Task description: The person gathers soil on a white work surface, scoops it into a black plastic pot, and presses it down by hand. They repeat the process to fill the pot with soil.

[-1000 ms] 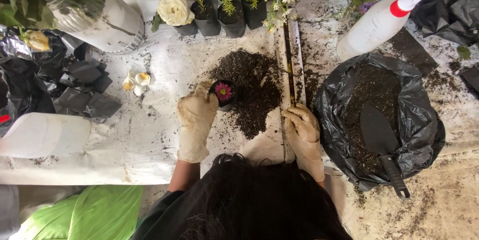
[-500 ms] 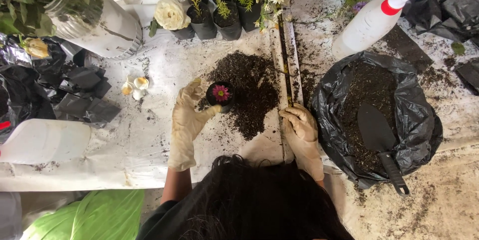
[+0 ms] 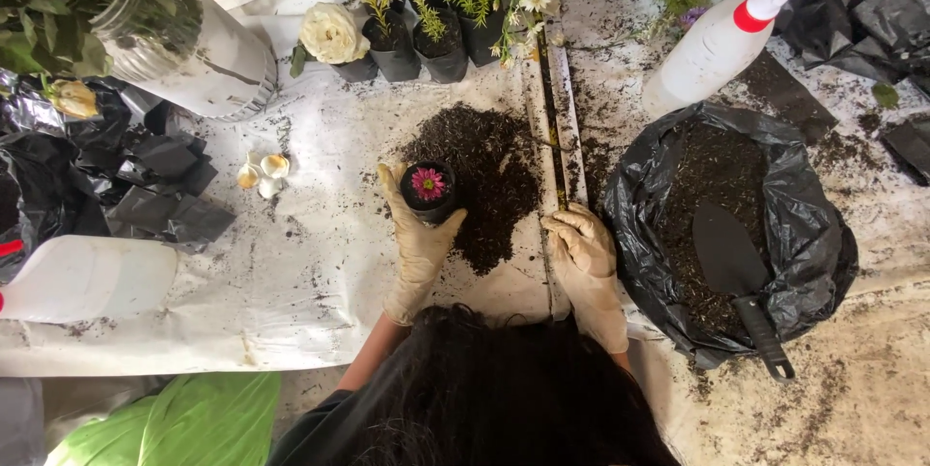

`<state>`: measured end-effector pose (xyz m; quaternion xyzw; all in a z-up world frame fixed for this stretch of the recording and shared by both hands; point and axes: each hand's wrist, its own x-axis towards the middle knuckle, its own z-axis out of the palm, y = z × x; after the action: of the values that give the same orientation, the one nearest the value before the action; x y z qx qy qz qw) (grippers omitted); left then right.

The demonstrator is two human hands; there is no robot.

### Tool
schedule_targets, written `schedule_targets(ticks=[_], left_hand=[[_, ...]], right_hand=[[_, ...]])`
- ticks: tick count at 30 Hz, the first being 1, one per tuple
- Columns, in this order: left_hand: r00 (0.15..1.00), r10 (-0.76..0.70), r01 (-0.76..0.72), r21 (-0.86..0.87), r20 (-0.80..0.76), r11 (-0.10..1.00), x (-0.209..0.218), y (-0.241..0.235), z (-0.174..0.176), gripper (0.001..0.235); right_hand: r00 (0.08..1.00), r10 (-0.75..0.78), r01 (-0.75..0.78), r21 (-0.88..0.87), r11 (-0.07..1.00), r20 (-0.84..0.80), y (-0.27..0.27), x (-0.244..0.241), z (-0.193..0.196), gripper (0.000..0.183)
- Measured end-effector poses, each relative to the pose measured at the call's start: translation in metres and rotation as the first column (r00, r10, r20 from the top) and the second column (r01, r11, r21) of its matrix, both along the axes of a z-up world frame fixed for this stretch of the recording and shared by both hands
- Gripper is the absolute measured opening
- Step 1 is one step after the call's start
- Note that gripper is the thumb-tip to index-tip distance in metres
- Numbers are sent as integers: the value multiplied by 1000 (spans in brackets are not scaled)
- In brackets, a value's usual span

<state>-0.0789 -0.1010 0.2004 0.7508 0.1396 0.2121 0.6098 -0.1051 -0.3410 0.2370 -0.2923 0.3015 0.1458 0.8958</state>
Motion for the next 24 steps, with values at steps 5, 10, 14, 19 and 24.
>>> schedule_targets(ticks=[5,10,14,19,24], left_hand=[[996,68,-69,-17,-59,997,6,-2,-10,134],[995,95,-95,-72,-9,993,7,-1,-19,124],[996,92,-92,-5,-19,996,10,2,-10,111],[990,97,-98,-12,-102,995,12,7,-5,96],[985,89,-88,9,-145,996,10,9,-3,87]], right_hand=[[987,24,-18,-42,999,161,-45,32,-178,43],[900,213,-114,-268,957,380,-38,35,-158,45],[887,283,-138,-378,915,363,-30,32,-115,39],[876,340,-148,-480,865,343,-26,26,-93,33],[971,64,-44,-89,995,228,-58,14,-212,39]])
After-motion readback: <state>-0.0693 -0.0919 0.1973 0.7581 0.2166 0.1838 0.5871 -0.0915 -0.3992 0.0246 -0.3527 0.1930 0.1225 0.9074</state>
